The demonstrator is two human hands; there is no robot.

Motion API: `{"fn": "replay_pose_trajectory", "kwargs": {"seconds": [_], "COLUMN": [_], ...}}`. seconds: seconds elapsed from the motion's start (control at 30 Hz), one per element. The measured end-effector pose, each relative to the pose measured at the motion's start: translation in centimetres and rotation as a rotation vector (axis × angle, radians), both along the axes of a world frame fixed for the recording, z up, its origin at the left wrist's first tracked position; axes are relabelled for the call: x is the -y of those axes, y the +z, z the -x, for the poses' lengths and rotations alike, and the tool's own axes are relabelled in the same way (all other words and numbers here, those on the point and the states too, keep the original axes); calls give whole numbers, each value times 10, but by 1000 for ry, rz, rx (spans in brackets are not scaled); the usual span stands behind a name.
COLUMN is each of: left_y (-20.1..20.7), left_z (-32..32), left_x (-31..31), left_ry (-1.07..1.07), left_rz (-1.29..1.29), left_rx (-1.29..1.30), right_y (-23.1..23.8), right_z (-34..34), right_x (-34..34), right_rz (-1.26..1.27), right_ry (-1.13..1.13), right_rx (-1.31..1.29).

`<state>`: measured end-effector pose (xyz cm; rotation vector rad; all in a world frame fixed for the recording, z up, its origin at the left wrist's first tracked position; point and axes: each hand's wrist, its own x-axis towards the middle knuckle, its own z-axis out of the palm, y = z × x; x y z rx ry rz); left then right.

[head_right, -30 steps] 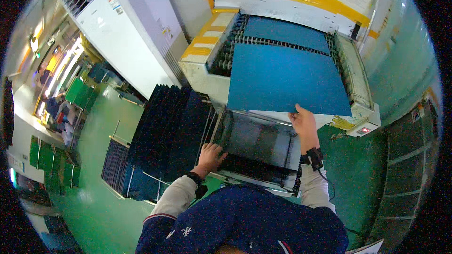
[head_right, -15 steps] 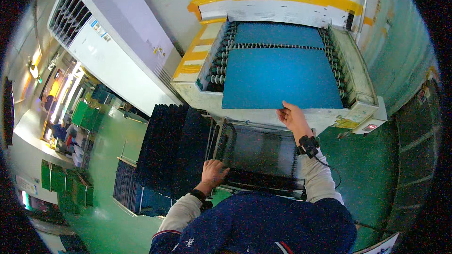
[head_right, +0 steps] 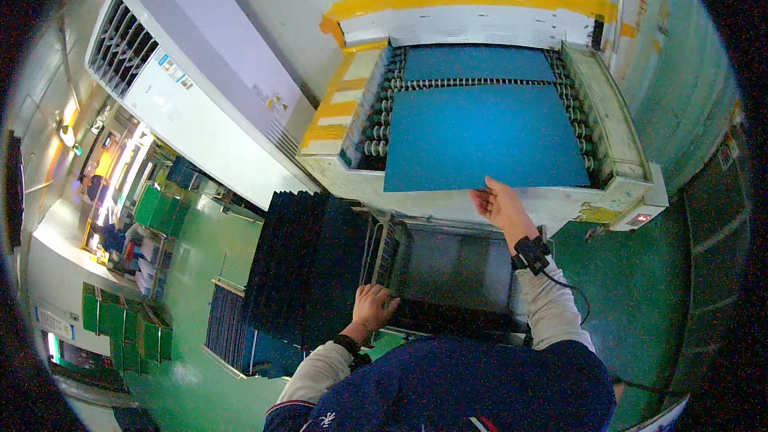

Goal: Moving blue panels from a sorting rack into a processing machine.

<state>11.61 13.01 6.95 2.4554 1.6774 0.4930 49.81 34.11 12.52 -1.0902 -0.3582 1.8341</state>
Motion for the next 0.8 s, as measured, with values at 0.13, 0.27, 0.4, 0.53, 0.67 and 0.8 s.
{"fn": "replay_pose_trajectory", "kwargs": {"seconds": [0.13, 0.27, 0.4, 0.53, 0.67, 0.8], "left_y": [2, 4, 5, 3, 7, -6], "left_z": [1, 0, 0, 5, 1, 9], "left_x": [0, 1, 2, 9, 4, 11], "left_ry": [-10, -5, -9, 25, 6, -17], "left_rz": [4, 37, 24, 52, 123, 72], "left_rx": [23, -12, 34, 29, -51, 27], "right_y": [8, 13, 14, 19, 13, 17], "right_z": [6, 7, 10, 19, 0, 9], "right_x": [-4, -4, -6, -7, -20, -18], "right_rz": [3, -25, -21, -26, -28, -120], "right_ry": [9, 45, 1, -30, 5, 106], "right_rx": [-3, 1, -72, -128, -140, -23]}}
